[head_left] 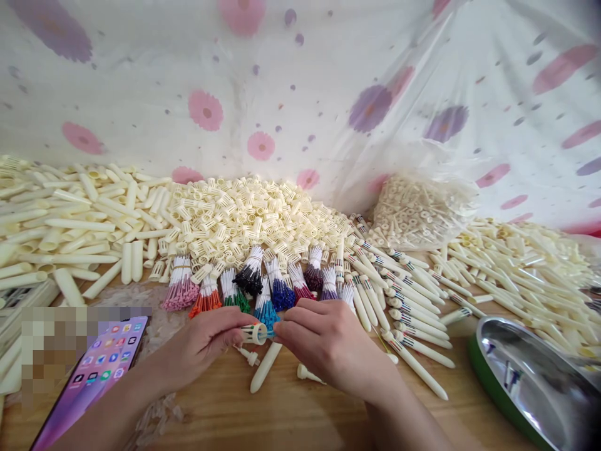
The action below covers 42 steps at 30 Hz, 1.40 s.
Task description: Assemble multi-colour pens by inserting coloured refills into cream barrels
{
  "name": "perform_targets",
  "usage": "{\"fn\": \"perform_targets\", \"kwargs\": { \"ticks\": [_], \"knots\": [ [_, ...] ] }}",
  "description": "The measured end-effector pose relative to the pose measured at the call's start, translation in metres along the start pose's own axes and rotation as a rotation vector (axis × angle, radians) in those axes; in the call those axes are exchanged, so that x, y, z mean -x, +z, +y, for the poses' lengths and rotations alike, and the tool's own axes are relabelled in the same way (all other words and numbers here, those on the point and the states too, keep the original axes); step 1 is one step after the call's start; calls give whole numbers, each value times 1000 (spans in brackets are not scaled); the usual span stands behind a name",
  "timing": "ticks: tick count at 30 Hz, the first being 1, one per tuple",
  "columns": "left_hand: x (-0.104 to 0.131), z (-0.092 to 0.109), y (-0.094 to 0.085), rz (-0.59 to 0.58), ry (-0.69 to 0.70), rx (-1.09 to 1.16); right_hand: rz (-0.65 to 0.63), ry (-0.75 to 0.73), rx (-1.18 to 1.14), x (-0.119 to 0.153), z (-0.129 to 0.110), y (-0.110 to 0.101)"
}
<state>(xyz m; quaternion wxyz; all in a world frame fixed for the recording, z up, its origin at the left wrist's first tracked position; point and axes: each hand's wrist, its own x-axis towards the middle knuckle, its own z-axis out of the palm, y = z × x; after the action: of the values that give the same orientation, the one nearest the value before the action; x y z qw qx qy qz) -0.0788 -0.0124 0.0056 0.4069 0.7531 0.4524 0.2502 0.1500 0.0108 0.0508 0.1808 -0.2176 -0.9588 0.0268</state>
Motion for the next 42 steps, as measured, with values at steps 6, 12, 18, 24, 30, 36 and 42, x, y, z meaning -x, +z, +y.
{"fn": "perform_targets", "kwargs": {
  "ticks": [6, 12, 18, 24, 30, 36, 42],
  "knots": [
    [0, 1, 4, 7, -36, 47, 43, -2, -22, 0, 0, 4],
    [0, 2, 2, 32, -49, 137, 91, 44, -54, 2, 4, -1],
    [1, -4, 4, 67, -3, 275, 175, 161, -380, 4, 2, -8],
    [0, -4, 4, 96, -1, 235, 106, 219, -461, -4, -12, 6],
    [-2, -1, 5, 110, -66, 179, 150, 299, -495, -8, -11, 13],
    [-3, -3, 4, 141, -68, 163, 177, 406, -597, -8, -9, 14],
    [-4, -1, 7, 113, -108, 196, 101, 356, -501, -12, -15, 19]
  ]
}}
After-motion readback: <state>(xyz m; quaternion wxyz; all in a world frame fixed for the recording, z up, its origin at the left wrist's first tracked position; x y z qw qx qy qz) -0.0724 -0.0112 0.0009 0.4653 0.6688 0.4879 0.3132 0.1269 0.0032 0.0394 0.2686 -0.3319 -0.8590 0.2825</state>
